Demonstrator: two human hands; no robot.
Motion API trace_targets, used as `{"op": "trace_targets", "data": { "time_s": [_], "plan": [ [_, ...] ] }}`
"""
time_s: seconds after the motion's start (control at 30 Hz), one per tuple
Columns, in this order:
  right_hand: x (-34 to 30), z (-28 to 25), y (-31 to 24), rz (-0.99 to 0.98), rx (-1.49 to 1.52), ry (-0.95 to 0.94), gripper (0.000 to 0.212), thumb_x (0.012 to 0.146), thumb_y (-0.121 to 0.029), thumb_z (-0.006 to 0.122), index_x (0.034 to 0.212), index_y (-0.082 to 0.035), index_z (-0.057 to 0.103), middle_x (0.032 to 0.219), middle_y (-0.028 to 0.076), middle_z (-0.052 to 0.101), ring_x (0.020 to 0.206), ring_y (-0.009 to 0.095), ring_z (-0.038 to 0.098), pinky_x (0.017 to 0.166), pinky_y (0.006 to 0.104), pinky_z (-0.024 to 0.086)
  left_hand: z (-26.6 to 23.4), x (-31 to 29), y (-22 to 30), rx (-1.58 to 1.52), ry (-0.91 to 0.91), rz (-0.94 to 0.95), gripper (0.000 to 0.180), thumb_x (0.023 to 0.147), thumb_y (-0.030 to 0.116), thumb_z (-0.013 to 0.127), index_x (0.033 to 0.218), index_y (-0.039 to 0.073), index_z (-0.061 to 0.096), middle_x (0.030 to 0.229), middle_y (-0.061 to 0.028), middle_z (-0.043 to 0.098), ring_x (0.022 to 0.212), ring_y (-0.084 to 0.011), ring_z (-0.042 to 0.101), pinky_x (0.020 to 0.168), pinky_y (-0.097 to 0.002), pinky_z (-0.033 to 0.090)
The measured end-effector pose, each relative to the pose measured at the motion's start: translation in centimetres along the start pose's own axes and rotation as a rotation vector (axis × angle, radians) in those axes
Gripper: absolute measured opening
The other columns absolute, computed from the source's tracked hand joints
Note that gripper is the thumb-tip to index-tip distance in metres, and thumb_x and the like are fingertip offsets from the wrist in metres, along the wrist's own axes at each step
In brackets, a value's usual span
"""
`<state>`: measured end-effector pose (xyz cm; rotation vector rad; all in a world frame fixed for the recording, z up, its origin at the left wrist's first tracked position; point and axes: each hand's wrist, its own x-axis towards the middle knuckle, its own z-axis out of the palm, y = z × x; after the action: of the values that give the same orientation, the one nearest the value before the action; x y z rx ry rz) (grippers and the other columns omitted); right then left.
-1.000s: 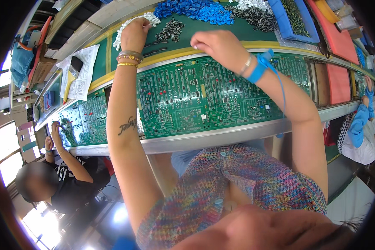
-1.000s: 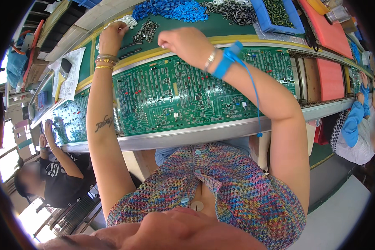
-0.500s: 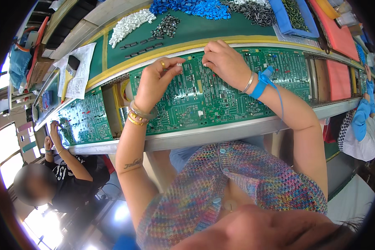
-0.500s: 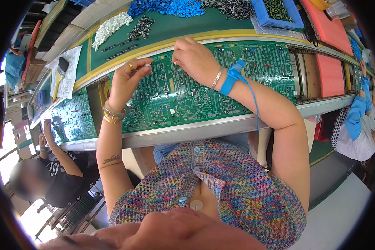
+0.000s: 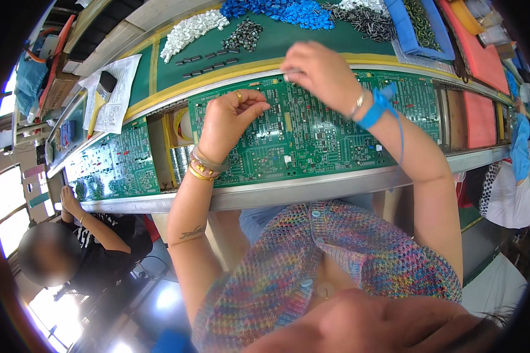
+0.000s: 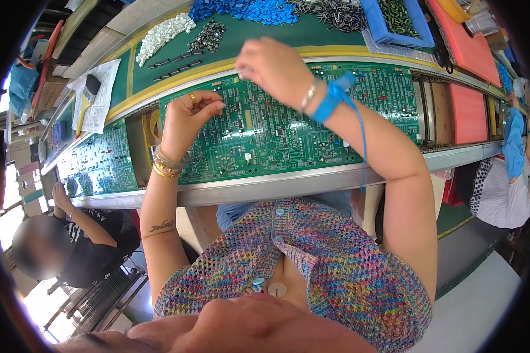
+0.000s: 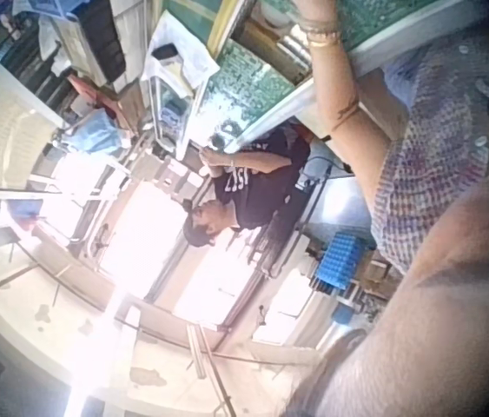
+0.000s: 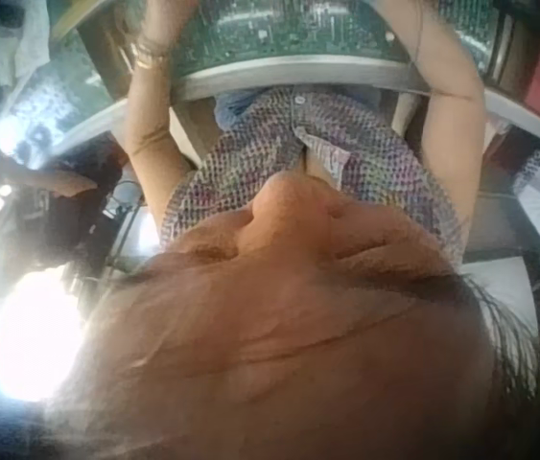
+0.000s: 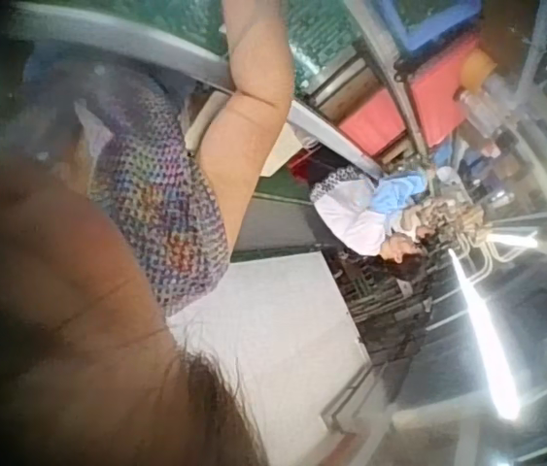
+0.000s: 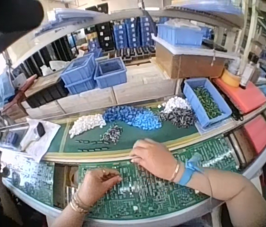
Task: Inserting small electronic components into a green printed circuit board on a factory assembly line.
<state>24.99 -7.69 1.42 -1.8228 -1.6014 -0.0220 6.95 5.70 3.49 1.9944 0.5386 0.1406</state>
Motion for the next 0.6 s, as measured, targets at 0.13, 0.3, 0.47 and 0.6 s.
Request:
{"op": "trace_targets", "data": {
  "time_s": [0.13, 0.3, 0.47, 0.6],
  "plan": [
    [5.4, 2.2, 4.5, 0.062, -0.048, 0.099, 0.011, 0.083, -0.018, 0.061, 0.088, -0.008, 0.064, 0.086, 0.007, 0.059, 0.083, 0.028, 0.058, 0.071, 0.0382, 0.047, 0.1, -0.9, -0.2, -0.04, 0.0, 0.033, 0.018, 0.08, 0.004, 0.068, 0.098, 0.0, 0.068, 0.083, -0.0082, 0.07, 0.075, -0.0106, 0.066, 0.069, -0.0233, 0.052],
    [8.3, 5.3, 6.6, 0.199, -0.097, 0.137, 0.009, 0.075, -0.014, 0.064, 0.077, -0.006, 0.067, 0.078, 0.015, 0.061, 0.08, 0.033, 0.06, 0.072, 0.0424, 0.048, 0.6, -1.5, -0.2, 0.064, 0.023, 0.118, 0.019, 0.082, 0.003, 0.066, 0.101, 0.001, 0.068, 0.086, -0.0113, 0.07, 0.077, -0.015, 0.068, 0.07, -0.0251, 0.053],
    [8.4, 6.4, 6.8, 0.218, -0.051, 0.129, 0.01, 0.075, -0.015, 0.066, 0.077, -0.005, 0.066, 0.081, 0.014, 0.06, 0.081, 0.033, 0.059, 0.074, 0.0421, 0.048, 1.6, -0.5, 0.2, 0.19, 0.037, 0.154, 0.017, 0.08, 0.004, 0.067, 0.097, 0.002, 0.066, 0.09, -0.0114, 0.068, 0.074, -0.0213, 0.067, 0.067, -0.0298, 0.054],
    [7.9, 6.4, 5.3, 0.19, -0.222, 0.209, 0.009, 0.077, -0.014, 0.065, 0.077, -0.005, 0.062, 0.08, 0.015, 0.06, 0.081, 0.033, 0.059, 0.073, 0.0427, 0.047, 2.5, 0.4, 0.2, 0.313, 0.034, 0.342, 0.016, 0.077, 0.004, 0.068, 0.093, 0.001, 0.066, 0.094, -0.0104, 0.063, 0.075, -0.0259, 0.064, 0.067, -0.034, 0.052]
  ]
}}
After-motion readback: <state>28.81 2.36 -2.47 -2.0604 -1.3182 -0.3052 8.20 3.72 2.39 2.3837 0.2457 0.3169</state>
